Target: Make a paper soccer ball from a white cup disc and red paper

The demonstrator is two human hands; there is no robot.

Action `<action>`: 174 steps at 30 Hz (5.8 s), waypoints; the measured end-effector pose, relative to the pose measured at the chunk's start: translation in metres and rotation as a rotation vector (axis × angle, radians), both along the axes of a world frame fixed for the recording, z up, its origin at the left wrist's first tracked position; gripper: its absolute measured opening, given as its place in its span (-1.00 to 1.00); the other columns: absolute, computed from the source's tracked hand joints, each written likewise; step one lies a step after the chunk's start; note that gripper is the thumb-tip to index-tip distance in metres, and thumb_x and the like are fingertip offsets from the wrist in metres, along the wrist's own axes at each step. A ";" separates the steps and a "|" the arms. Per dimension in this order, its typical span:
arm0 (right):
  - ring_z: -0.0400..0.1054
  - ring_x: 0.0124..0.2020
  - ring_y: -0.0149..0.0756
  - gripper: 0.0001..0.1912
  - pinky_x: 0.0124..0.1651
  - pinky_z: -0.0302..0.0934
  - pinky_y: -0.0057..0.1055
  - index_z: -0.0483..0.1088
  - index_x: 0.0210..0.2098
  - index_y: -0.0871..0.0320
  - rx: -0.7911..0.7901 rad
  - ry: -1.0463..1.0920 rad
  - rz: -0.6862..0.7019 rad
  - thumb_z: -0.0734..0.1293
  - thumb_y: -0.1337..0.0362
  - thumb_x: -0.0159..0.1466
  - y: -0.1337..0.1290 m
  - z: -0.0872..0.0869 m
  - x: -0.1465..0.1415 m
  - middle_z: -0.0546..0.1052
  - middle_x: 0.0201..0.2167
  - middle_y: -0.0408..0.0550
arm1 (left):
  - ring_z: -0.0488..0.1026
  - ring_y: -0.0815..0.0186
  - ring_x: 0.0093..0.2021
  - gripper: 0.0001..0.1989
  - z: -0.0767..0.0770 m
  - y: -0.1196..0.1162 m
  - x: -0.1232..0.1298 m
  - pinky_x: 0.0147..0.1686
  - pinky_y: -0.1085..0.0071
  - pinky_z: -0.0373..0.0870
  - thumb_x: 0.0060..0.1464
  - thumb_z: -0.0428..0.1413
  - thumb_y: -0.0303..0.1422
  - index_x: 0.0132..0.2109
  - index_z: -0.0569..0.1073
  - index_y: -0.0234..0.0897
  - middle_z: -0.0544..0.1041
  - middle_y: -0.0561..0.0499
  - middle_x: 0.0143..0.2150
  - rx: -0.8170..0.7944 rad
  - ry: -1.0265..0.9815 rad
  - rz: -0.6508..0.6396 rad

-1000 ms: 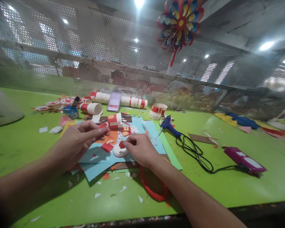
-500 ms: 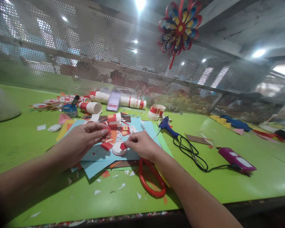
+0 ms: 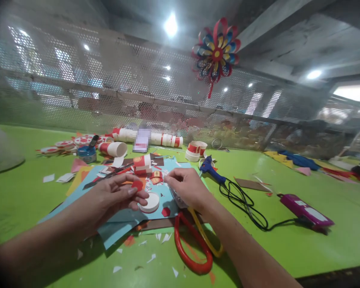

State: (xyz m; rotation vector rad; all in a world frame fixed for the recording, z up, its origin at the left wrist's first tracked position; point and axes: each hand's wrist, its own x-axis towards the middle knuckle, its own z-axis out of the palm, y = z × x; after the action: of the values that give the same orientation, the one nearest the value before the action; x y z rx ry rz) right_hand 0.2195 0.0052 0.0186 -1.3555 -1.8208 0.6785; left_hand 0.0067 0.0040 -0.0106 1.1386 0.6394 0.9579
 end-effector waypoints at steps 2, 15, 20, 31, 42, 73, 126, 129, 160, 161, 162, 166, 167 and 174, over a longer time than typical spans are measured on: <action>0.07 -0.59 -0.44 -0.77 -0.53 -0.04 -0.45 0.42 -0.52 0.20 -0.017 0.015 0.031 0.30 0.19 0.18 -0.005 0.001 -0.003 0.29 -0.64 -0.20 | 0.55 0.33 -0.36 -0.85 0.001 -0.001 0.000 -0.30 0.43 0.44 0.09 0.21 -0.37 -0.22 0.41 -0.31 0.64 -0.10 -0.31 -0.002 0.013 -0.011; 0.22 -0.54 -0.44 -0.80 -0.43 0.12 -0.44 0.42 -0.47 0.19 -0.231 0.365 0.216 0.34 0.20 0.20 -0.026 -0.011 -0.027 0.42 -0.55 -0.16 | 0.53 0.31 -0.40 -0.60 0.004 -0.009 0.005 -0.33 0.39 0.46 0.07 0.21 -0.32 0.04 0.39 -0.33 0.60 -0.04 -0.38 0.079 0.114 -0.078; 0.20 -0.56 -0.47 -0.81 -0.44 0.10 -0.46 0.43 -0.48 0.21 -0.223 0.419 0.188 0.37 0.21 0.18 -0.027 -0.012 -0.030 0.41 -0.58 -0.19 | 0.55 0.27 -0.38 -0.62 0.007 -0.013 0.007 -0.28 0.33 0.47 -0.02 0.20 -0.44 -0.01 0.38 -0.29 0.62 -0.06 -0.35 0.003 0.046 -0.090; 0.21 -0.57 -0.46 -0.76 -0.48 0.08 -0.47 0.41 -0.46 0.22 -0.232 0.519 0.177 0.40 0.16 0.16 -0.026 -0.015 -0.029 0.41 -0.58 -0.17 | 0.58 0.20 -0.29 -0.76 0.001 -0.012 0.004 -0.21 0.30 0.48 -0.10 0.13 -0.54 -0.20 0.46 -0.26 0.64 -0.08 -0.32 -0.006 0.000 -0.050; 0.21 -0.56 -0.47 -0.76 -0.46 0.12 -0.48 0.41 -0.47 0.23 -0.197 0.531 0.174 0.36 0.18 0.22 -0.027 -0.017 -0.032 0.39 -0.59 -0.18 | 0.56 0.33 -0.40 -0.88 0.003 -0.010 0.003 -0.32 0.46 0.48 0.13 0.18 -0.36 -0.33 0.49 -0.33 0.65 -0.09 -0.35 -0.067 -0.008 -0.076; 0.24 -0.53 -0.49 -0.80 -0.42 0.15 -0.47 0.46 -0.38 0.23 -0.251 0.631 0.266 0.38 0.20 0.24 -0.024 -0.017 -0.024 0.40 -0.54 -0.18 | 0.50 0.33 -0.41 -0.77 0.000 -0.008 0.002 -0.36 0.44 0.43 0.13 0.15 -0.28 -0.32 0.61 -0.35 0.64 -0.12 -0.32 0.017 0.139 -0.143; 0.22 -0.55 -0.47 -0.75 -0.44 0.13 -0.45 0.38 -0.44 0.20 -0.210 0.478 0.299 0.35 0.14 0.24 -0.029 -0.012 -0.027 0.39 -0.56 -0.19 | 0.48 0.29 -0.36 -0.79 0.005 -0.008 -0.002 -0.44 0.46 0.34 0.14 0.08 -0.34 -0.33 0.58 -0.32 0.59 -0.09 -0.37 0.018 0.036 -0.053; 0.21 -0.57 -0.47 -0.73 -0.47 0.14 -0.46 0.37 -0.45 0.19 -0.227 0.466 0.311 0.35 0.12 0.23 -0.029 -0.011 -0.026 0.38 -0.57 -0.19 | 0.45 0.29 -0.35 -0.75 0.006 -0.009 -0.002 -0.42 0.44 0.34 0.16 0.06 -0.30 -0.30 0.59 -0.33 0.57 -0.10 -0.35 0.034 0.037 -0.048; 0.24 -0.57 -0.47 -0.70 -0.51 0.15 -0.47 0.39 -0.45 0.22 -0.275 0.504 0.269 0.39 0.08 0.18 -0.031 -0.013 -0.031 0.42 -0.53 -0.14 | 0.43 0.39 -0.43 -0.94 0.006 -0.007 -0.002 -0.41 0.48 0.29 0.02 0.23 -0.42 -0.39 0.56 -0.32 0.58 0.00 -0.44 0.015 0.016 -0.054; 0.24 -0.58 -0.47 -0.70 -0.51 0.15 -0.47 0.38 -0.45 0.22 -0.267 0.513 0.274 0.39 0.09 0.18 -0.031 -0.014 -0.031 0.42 -0.53 -0.14 | 0.43 0.39 -0.44 -0.94 0.007 -0.008 -0.001 -0.41 0.48 0.30 0.03 0.22 -0.42 -0.39 0.56 -0.32 0.57 0.00 -0.45 0.016 0.013 -0.057; 0.24 -0.58 -0.47 -0.70 -0.50 0.16 -0.47 0.38 -0.45 0.23 -0.262 0.524 0.280 0.40 0.09 0.18 -0.030 -0.015 -0.031 0.41 -0.54 -0.16 | 0.44 0.38 -0.43 -0.92 0.008 -0.008 -0.001 -0.41 0.48 0.30 0.05 0.20 -0.42 -0.39 0.56 -0.32 0.57 0.00 -0.44 0.022 0.008 -0.058; 0.23 -0.59 -0.49 -0.71 -0.51 0.15 -0.49 0.37 -0.45 0.23 -0.244 0.547 0.291 0.40 0.11 0.17 -0.030 -0.017 -0.031 0.38 -0.57 -0.20 | 0.46 0.32 -0.38 -0.73 0.006 -0.007 -0.001 -0.38 0.45 0.35 0.18 0.00 -0.40 -0.35 0.56 -0.38 0.58 -0.09 -0.39 0.056 -0.028 -0.073; 0.22 -0.60 -0.50 -0.71 -0.51 0.15 -0.49 0.37 -0.46 0.23 -0.233 0.545 0.289 0.40 0.11 0.17 -0.030 -0.017 -0.031 0.37 -0.58 -0.21 | 0.47 0.30 -0.38 -0.70 0.005 -0.006 -0.001 -0.39 0.44 0.36 0.19 -0.03 -0.39 -0.34 0.57 -0.39 0.58 -0.11 -0.40 0.050 -0.049 -0.077; 0.22 -0.60 -0.48 -0.68 -0.51 0.16 -0.47 0.37 -0.48 0.20 -0.190 0.574 0.285 0.44 0.06 0.10 -0.031 -0.018 -0.033 0.38 -0.59 -0.21 | 0.44 0.35 -0.44 -0.77 0.006 -0.006 -0.001 -0.45 0.48 0.31 0.18 0.01 -0.39 -0.32 0.54 -0.37 0.55 -0.06 -0.45 0.024 -0.063 -0.065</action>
State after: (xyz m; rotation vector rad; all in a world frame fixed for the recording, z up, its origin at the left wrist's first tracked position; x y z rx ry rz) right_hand 0.1861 -0.0258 0.0007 -0.8852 -1.5092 1.2719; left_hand 0.0053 -0.0023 -0.0050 1.1392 0.5391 0.9444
